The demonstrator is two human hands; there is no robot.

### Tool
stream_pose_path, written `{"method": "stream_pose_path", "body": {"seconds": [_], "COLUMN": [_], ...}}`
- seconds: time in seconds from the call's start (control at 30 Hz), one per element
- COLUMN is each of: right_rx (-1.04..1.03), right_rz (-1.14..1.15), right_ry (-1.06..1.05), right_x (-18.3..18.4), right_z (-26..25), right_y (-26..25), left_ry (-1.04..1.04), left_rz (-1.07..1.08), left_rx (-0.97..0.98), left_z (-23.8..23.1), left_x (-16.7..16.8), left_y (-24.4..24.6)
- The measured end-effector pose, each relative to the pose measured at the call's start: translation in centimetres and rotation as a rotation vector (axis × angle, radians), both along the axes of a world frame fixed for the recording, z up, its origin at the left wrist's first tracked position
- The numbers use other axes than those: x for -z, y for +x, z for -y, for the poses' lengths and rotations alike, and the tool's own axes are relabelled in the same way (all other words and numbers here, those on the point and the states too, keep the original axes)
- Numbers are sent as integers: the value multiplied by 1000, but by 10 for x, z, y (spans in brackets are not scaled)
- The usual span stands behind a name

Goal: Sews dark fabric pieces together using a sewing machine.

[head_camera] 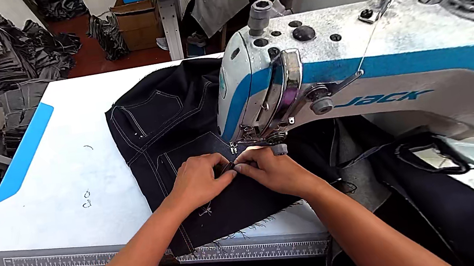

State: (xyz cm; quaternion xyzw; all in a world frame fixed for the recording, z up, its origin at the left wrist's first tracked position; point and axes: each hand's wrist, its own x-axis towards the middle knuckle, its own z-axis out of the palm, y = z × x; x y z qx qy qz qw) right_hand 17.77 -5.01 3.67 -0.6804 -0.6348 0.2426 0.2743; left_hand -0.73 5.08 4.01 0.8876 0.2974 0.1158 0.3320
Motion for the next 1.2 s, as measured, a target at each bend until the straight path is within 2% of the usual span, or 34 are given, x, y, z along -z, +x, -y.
{"method": "stream_pose_path", "body": {"seconds": [0.27, 0.33, 0.43, 0.5, 0.57, 0.67, 0.8, 0.87, 1.0, 1.2], "right_rx": [22, 23, 2, -26, -58, -34, -30, -41, -83, -223], "right_rz": [23, 29, 6, -12, -3, 33, 103, 137, 226, 533], "right_ry": [-5, -27, -78, -102, -93, -40, 115, 183, 301, 498], "right_x": [-2, -2, -5, -8, -8, 0, 14, 19, 24, 13], "right_z": [0, -1, -3, -3, -3, -3, 0, 2, 4, 12], "right_y": [-3, -3, 0, 3, 5, 3, 0, 0, 2, -5], "left_ry": [199, 421, 846, 994, 1047, 933, 334, 153, 141, 393], "left_rz": [247, 322, 278, 222, 194, 179, 129, 39, -77, 48], "left_rx": [-107, -53, 105, 137, 140, 118, -98, -159, -145, -26], "left_z": [14, 17, 24, 29, 32, 33, 32, 27, 29, 31], "left_x": [19, 24, 23, 21, 22, 24, 12, 4, -2, 15], "left_y": [-1, -2, -3, -2, -2, -5, -9, -8, 3, -3]}}
